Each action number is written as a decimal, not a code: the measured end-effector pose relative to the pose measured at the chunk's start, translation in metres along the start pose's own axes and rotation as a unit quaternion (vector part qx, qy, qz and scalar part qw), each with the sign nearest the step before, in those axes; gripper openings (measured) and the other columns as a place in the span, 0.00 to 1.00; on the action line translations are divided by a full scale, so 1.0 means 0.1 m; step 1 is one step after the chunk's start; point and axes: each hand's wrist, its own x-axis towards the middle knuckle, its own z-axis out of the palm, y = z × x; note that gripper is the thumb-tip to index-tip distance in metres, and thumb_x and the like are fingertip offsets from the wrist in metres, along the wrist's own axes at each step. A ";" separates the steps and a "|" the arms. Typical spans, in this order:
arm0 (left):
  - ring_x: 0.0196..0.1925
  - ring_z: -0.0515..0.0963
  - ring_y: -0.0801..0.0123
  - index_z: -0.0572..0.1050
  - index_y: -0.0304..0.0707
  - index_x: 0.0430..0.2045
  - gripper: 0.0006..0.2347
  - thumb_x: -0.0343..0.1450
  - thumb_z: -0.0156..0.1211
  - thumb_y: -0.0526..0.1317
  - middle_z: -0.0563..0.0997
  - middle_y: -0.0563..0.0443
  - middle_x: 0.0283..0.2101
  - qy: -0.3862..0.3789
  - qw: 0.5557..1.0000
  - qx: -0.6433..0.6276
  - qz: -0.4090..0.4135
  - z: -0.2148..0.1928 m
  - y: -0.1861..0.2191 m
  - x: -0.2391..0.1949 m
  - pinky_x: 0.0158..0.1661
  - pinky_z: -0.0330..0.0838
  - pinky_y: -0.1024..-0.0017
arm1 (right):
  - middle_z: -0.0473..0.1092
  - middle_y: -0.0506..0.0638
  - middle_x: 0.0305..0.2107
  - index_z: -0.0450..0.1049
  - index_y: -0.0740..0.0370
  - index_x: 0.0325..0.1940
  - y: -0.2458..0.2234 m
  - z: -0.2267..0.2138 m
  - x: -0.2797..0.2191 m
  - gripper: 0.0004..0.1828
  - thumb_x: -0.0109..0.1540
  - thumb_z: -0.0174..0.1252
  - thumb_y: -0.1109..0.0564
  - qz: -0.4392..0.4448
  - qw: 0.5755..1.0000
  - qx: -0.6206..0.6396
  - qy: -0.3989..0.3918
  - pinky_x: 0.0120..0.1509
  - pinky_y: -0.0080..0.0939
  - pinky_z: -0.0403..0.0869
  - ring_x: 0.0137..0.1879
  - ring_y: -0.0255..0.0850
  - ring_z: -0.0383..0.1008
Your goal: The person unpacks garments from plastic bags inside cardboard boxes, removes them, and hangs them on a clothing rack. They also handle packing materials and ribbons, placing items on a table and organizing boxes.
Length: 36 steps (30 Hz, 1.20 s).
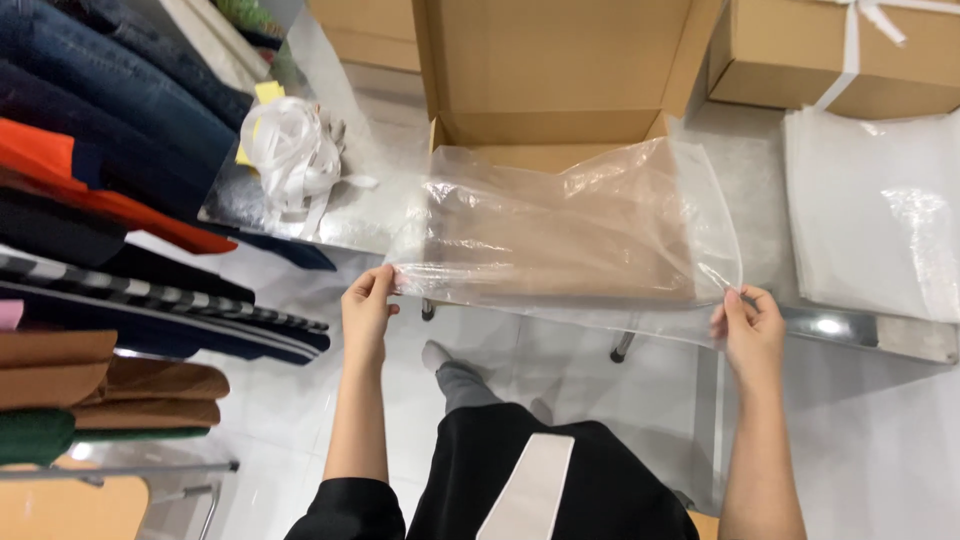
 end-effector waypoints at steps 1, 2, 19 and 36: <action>0.33 0.80 0.69 0.84 0.37 0.38 0.07 0.76 0.63 0.41 0.82 0.46 0.31 0.005 1.000 0.002 -0.003 -0.11 0.02 -0.08 0.28 0.75 0.79 | 0.68 0.50 0.22 0.68 0.62 0.61 -0.04 -0.07 -0.03 0.08 0.80 0.51 0.57 0.003 1.000 0.000 -0.005 0.29 0.31 0.70 0.23 0.36 0.70; 0.36 0.81 0.70 0.82 0.40 0.36 0.08 0.76 0.61 0.43 0.83 0.50 0.34 -0.049 0.997 0.035 -0.052 -0.22 0.04 -0.17 0.33 0.72 0.76 | 0.72 0.49 0.27 0.72 0.60 0.57 -0.08 -0.14 -0.07 0.07 0.76 0.55 0.57 0.080 0.996 -0.026 -0.038 0.33 0.34 0.69 0.29 0.36 0.72; 0.20 0.61 0.81 0.81 0.44 0.27 0.13 0.78 0.60 0.49 0.66 0.63 0.17 -0.026 0.987 0.122 0.097 0.07 0.35 0.03 0.27 0.57 0.76 | 0.70 0.44 0.38 0.76 0.56 0.57 -0.47 0.46 0.47 0.11 0.81 0.50 0.50 -0.170 0.977 -0.088 0.097 0.37 0.36 0.64 0.37 0.32 0.65; 0.19 0.78 0.65 0.85 0.41 0.37 0.08 0.77 0.65 0.45 0.83 0.47 0.22 -0.051 0.986 0.157 0.005 -0.57 -0.95 0.02 0.26 0.74 0.70 | 0.79 0.61 0.45 0.77 0.67 0.62 0.30 0.30 0.20 0.13 0.73 0.59 0.63 -0.092 0.960 -0.251 0.083 0.49 0.53 0.75 0.47 0.57 0.80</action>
